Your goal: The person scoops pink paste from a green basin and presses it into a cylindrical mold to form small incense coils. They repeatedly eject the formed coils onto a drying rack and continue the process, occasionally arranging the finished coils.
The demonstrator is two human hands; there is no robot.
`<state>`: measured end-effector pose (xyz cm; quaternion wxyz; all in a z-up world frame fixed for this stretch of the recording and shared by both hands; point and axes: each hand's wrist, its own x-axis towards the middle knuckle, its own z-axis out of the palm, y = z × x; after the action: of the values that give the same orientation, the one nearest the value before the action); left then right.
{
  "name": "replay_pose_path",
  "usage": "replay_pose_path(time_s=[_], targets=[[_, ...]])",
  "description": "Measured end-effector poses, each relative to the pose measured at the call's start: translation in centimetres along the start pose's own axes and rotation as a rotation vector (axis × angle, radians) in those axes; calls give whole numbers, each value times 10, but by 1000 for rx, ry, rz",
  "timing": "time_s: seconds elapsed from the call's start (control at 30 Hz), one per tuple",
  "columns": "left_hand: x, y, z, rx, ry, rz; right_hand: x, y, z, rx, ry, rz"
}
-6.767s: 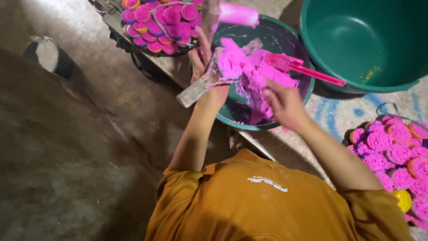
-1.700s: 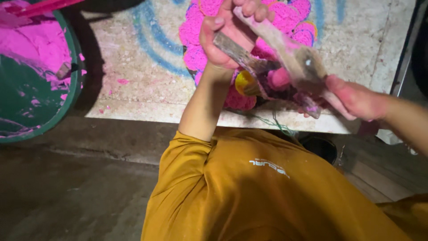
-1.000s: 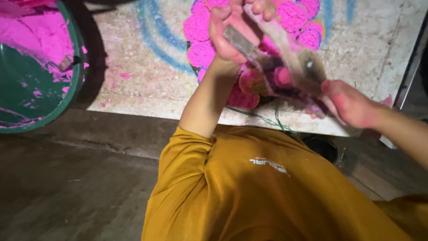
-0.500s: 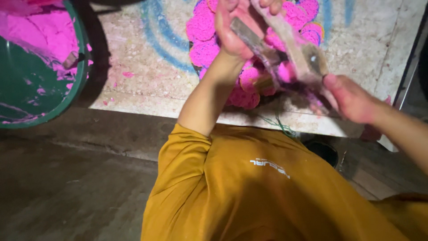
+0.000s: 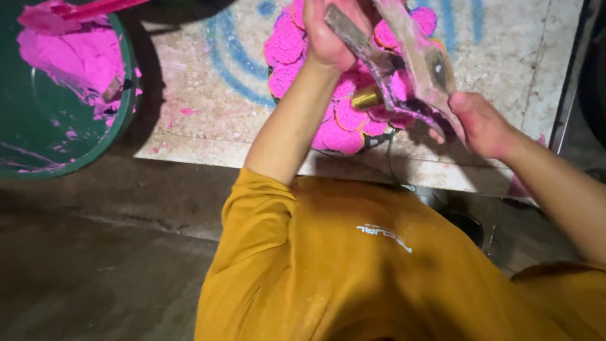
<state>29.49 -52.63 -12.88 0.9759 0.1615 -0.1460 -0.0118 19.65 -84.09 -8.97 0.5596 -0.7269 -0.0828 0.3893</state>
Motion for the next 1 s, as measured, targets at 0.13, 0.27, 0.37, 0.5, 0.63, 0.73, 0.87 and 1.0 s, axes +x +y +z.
replay_pose_path(time_s=[0.13, 0.27, 0.37, 0.5, 0.63, 0.73, 0.87, 1.0], targets=[[-32, 26, -2, 467, 109, -488, -1, 23, 2, 40, -90, -151], [-91, 38, 18, 904, 277, -935, -3, 37, 9, 146, -60, -216], [-108, 41, 41, 971, 241, -821, 0, 44, 9, 225, 31, -265], [-161, 57, 74, 2003, -128, -321, 0, 63, -4, 166, 190, -402], [-201, 78, 88, 2149, 63, -107, 5, 88, -45, 255, 447, -399], [-221, 90, 93, 2037, 347, -51, 21, 102, -78, -621, 876, -344], [-244, 91, 96, 1960, 572, 40, 44, 116, -103, -919, 1087, -43], [-264, 100, 94, 1901, 664, -59, 61, 124, -108, -1058, 1155, -66]])
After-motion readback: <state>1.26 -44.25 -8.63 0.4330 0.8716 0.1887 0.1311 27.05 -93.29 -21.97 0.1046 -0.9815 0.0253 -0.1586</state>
